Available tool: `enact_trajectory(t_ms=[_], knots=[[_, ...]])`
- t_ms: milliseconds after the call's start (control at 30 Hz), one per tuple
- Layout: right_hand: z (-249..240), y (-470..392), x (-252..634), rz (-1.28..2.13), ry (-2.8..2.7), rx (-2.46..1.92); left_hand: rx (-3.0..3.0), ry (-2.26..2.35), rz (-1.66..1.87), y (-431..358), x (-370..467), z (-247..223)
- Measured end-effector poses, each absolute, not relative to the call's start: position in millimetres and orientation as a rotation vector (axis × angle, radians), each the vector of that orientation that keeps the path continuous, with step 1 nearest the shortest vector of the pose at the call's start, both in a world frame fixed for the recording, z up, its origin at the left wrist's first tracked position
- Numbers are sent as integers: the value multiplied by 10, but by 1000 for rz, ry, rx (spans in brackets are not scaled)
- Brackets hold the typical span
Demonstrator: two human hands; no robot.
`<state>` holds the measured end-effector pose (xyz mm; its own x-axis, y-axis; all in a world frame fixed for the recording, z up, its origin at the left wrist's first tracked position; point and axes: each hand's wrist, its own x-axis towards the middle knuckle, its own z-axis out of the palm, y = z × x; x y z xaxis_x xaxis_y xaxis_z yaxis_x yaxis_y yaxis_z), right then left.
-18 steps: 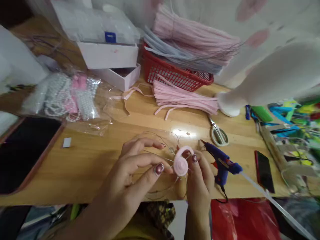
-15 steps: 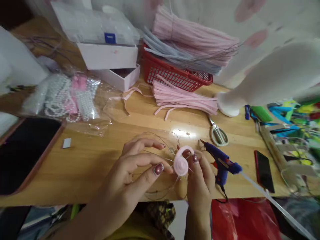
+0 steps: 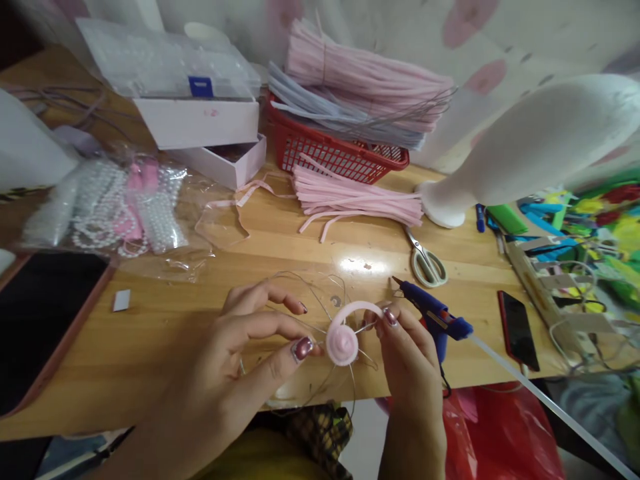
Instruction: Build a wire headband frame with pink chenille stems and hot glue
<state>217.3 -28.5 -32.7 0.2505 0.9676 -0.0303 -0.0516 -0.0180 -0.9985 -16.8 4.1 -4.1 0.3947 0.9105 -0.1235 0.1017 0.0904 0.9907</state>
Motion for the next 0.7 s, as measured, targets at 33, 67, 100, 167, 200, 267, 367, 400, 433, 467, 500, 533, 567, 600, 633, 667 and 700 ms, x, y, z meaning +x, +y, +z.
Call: enact_trajectory(t_ms=[33, 67, 100, 167, 200, 267, 367, 400, 433, 467, 500, 533, 567, 600, 633, 667, 700], knots=[[-321, -276, 2169, 1072, -965, -1264, 1359, 983, 793, 41, -174, -45], [-319, -270, 2160, 1092, -949, -1226, 1358, 962, 804, 42, -179, -48], [-321, -266, 2148, 1111, -930, -1193, 1349, 945, 818, 46, -180, -50], [-333, -265, 2124, 1131, -901, -1163, 1326, 926, 846, 55, -176, -51], [-341, -269, 2116, 1134, -889, -1160, 1321, 923, 849, 58, -172, -52], [-358, -278, 2110, 1137, -866, -1161, 1305, 904, 844, 57, -163, -57], [-376, -288, 2126, 1133, -845, -1182, 1259, 843, 847, 47, -154, -66], [-380, -289, 2135, 1127, -845, -1195, 1249, 831, 854, 46, -153, -66], [-383, -290, 2145, 1121, -850, -1208, 1253, 833, 855, 48, -153, -63], [-386, -291, 2154, 1115, -858, -1220, 1278, 851, 849, 53, -154, -57], [-391, -293, 2163, 1111, -868, -1233, 1319, 883, 839, 61, -154, -47], [-397, -298, 2171, 1110, -877, -1246, 1375, 920, 826, 69, -155, -34], [-405, -304, 2177, 1109, -883, -1261, 1439, 960, 812, 77, -156, -21], [-413, -313, 2182, 1108, -885, -1276, 1503, 997, 801, 82, -156, -10], [-422, -324, 2185, 1105, -883, -1287, 1565, 1027, 796, 82, -157, -2], [-428, -338, 2186, 1102, -881, -1292, 1615, 1057, 795, 77, -157, 1], [-431, -355, 2185, 1096, -884, -1290, 1659, 1090, 797, 66, -158, -2]])
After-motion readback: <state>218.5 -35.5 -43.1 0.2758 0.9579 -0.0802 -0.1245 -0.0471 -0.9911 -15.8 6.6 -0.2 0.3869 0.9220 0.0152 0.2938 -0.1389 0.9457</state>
